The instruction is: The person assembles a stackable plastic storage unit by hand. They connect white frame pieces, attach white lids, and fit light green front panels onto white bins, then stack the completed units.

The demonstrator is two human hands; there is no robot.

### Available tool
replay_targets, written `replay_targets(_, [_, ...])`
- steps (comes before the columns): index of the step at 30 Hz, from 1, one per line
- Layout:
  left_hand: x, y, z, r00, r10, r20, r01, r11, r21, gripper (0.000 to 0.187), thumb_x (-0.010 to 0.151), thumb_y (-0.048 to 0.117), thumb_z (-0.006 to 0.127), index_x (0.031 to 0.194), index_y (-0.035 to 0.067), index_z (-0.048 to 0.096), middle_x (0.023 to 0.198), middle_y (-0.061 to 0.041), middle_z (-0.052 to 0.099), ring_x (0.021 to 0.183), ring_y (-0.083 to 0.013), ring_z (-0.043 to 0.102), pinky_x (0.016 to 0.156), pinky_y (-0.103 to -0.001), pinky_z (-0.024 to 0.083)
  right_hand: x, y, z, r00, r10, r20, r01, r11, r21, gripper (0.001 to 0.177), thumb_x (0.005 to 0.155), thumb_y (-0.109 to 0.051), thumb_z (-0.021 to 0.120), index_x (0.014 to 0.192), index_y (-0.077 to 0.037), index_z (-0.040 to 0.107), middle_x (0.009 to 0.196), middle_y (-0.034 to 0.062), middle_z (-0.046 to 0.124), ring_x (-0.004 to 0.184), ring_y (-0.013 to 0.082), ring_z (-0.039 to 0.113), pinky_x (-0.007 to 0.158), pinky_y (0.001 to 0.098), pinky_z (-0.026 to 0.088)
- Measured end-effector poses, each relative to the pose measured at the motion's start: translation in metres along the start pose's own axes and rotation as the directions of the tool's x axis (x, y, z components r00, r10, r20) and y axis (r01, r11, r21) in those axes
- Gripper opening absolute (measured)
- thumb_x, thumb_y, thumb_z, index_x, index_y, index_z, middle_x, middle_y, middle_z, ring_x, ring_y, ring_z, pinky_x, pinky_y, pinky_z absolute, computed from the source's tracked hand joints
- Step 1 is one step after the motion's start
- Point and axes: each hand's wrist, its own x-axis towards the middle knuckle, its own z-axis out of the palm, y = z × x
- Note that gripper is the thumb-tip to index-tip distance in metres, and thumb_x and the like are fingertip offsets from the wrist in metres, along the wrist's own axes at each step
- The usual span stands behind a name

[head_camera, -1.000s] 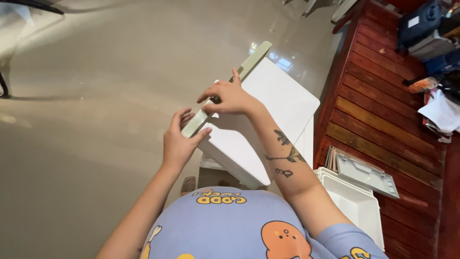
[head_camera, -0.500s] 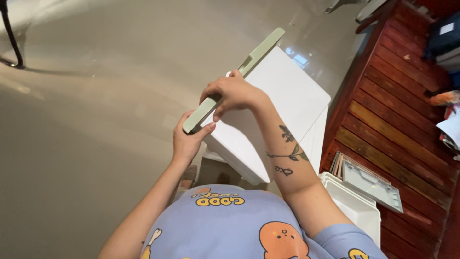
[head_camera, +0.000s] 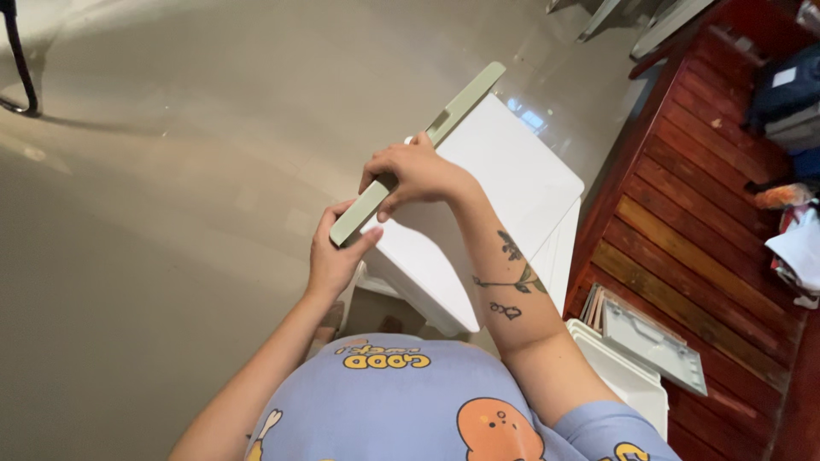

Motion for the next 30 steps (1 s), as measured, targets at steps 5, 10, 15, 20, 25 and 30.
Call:
replay_targets(5, [0.016, -0.058, -0.033, 0.945, -0.087, 0.316, 0.216, 0.89, -0.402, 0.071, 0.095, 0.063, 0.049, 0.147, 0.014, 0.049, 0.146, -0.002, 0.055, 0.135, -0.0118, 0.05, 0.112, -0.03, 0.039, -0.006, 0.005, 0.004, 0.99, -0.121, -0.079, 0.123, 0.992, 0.029, 0.05, 0.064, -0.052, 0.087, 0.107, -0.027, 0.077, 0.098, -0.0073, 0.072, 0.106, 0.0149, 0.06, 0.097, 0.041, 0.025])
replay_targets(10, [0.065, -0.102, -0.044, 0.725, -0.522, 0.449, 0.579, 0.815, 0.013, 0.085, 0.099, 0.076, 0.044, 0.145, 0.008, 0.061, 0.1, -0.011, 0.05, 0.085, -0.0215, 0.042, 0.074, -0.032, 0.046, -0.002, 0.002, 0.011, 0.999, -0.029, -0.042, 0.028, 0.999, -0.018, 0.049, 0.077, -0.067, 0.074, 0.11, -0.032, 0.078, 0.113, -0.0091, 0.076, 0.117, 0.0138, 0.061, 0.108, 0.0431, 0.024])
replay_targets(15, [0.102, -0.089, -0.028, 0.547, -0.684, 0.483, 0.595, 0.723, 0.351, 0.092, 0.088, 0.083, 0.033, 0.145, 0.016, 0.059, 0.111, -0.011, 0.062, 0.082, -0.0173, 0.052, 0.063, -0.03, 0.04, -0.013, -0.011, 0.02, 0.891, -0.034, -0.452, -0.061, 0.979, -0.193, 0.053, 0.078, -0.07, 0.069, 0.113, -0.031, 0.078, 0.137, 0.0037, 0.063, 0.137, 0.0384, 0.043, 0.108, 0.0693, 0.008])
replay_targets(20, [0.093, -0.058, -0.009, 0.525, -0.488, 0.697, 0.552, 0.819, 0.157, 0.084, 0.092, 0.075, 0.04, 0.152, 0.016, 0.048, 0.132, -0.004, 0.066, 0.115, -0.0142, 0.065, 0.085, -0.031, 0.057, -0.043, -0.031, 0.016, 0.892, 0.197, -0.407, -0.299, 0.933, -0.202, 0.054, 0.084, -0.069, 0.06, 0.118, -0.031, 0.076, 0.127, 0.0029, 0.068, 0.133, 0.0333, 0.051, 0.11, 0.0803, -0.002])
replay_targets(25, [0.065, -0.016, 0.007, 0.353, -0.46, 0.815, 0.718, 0.691, 0.079, 0.068, 0.097, 0.058, 0.049, 0.144, 0.009, 0.054, 0.124, -0.012, 0.07, 0.106, -0.0213, 0.07, 0.083, -0.038, 0.061, -0.101, -0.083, 0.011, 0.831, 0.218, -0.512, -0.353, 0.918, -0.182, 0.058, 0.084, -0.069, 0.064, 0.121, -0.026, 0.077, 0.096, 0.0019, 0.076, 0.113, 0.023, 0.065, 0.125, 0.0688, 0.013])
replay_targets(30, [0.038, 0.024, 0.032, 0.309, -0.295, 0.904, 0.596, 0.801, 0.057, 0.068, 0.092, 0.052, 0.061, 0.143, 0.008, 0.052, 0.121, -0.012, 0.07, 0.099, -0.017, 0.071, 0.081, -0.035, 0.061, -0.161, -0.138, 0.016, 0.728, 0.21, -0.653, -0.374, 0.92, -0.121, 0.052, 0.084, -0.061, 0.072, 0.118, -0.021, 0.076, 0.105, 0.0019, 0.075, 0.114, 0.0235, 0.062, 0.108, 0.0502, 0.034])
